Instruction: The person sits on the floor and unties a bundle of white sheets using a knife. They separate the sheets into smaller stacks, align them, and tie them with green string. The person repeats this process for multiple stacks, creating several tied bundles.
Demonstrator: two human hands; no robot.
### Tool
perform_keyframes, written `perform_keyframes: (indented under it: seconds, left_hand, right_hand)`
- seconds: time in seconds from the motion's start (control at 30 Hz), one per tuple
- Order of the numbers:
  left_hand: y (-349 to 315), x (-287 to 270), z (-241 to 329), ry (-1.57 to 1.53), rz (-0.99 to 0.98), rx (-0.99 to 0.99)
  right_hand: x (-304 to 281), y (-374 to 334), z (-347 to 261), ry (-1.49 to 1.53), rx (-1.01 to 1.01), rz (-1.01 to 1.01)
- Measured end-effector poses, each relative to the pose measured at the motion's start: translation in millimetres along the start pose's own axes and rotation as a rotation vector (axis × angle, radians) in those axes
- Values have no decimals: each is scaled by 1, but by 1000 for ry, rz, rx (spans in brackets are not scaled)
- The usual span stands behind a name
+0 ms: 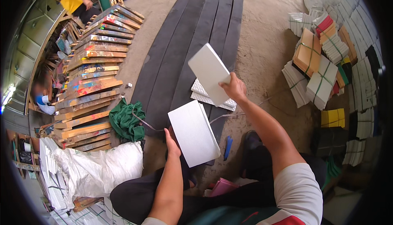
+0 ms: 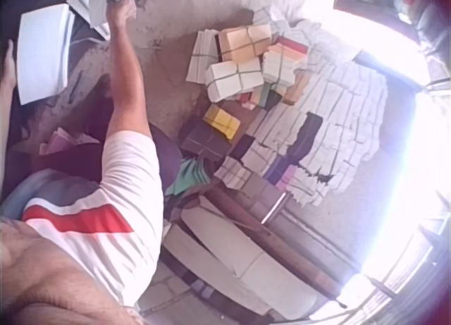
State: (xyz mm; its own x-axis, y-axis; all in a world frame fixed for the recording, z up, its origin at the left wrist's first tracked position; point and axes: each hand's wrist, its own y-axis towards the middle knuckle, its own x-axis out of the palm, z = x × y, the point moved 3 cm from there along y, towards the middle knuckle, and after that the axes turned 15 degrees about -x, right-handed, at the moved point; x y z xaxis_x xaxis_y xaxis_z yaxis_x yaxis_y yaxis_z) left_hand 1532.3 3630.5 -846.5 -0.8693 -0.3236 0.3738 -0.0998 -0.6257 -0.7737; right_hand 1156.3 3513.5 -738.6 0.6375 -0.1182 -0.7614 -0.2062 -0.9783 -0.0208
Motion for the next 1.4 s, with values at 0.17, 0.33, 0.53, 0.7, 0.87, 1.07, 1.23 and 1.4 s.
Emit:
perform_keyframes:
  seconds: [0.17,0.33,0.53,0.7,0.87,1.07,1.23,1.4]
  left_hand:
    - [1,33,61,139,141,331]
    - [-19,64,104,98,-104,516]
    - [-56,84,116,207,-144,447]
    - [-47,69,79,271,-153,414]
    - [-50,68,59,342,-179,443]
    - [-45,56,40,353,-145,438]
    - [-38,53,31,320,-141,387]
    - [-33,54,30,250,-150,226]
  right_hand:
    - [-17,-9,-48,356,9,-14]
    - [27,-95,-97,478,-5,-267]
    - [37,-133,-114,542,-57,-459]
    - [63,-149,-101,472,-123,-341]
    - [76,-189,-89,379,-160,-180]
    - [84,-198,-79,202,-121,-198]
    - [93,-198,-70,130,-224,-82]
    - [99,-182,-59,255,-260,-57]
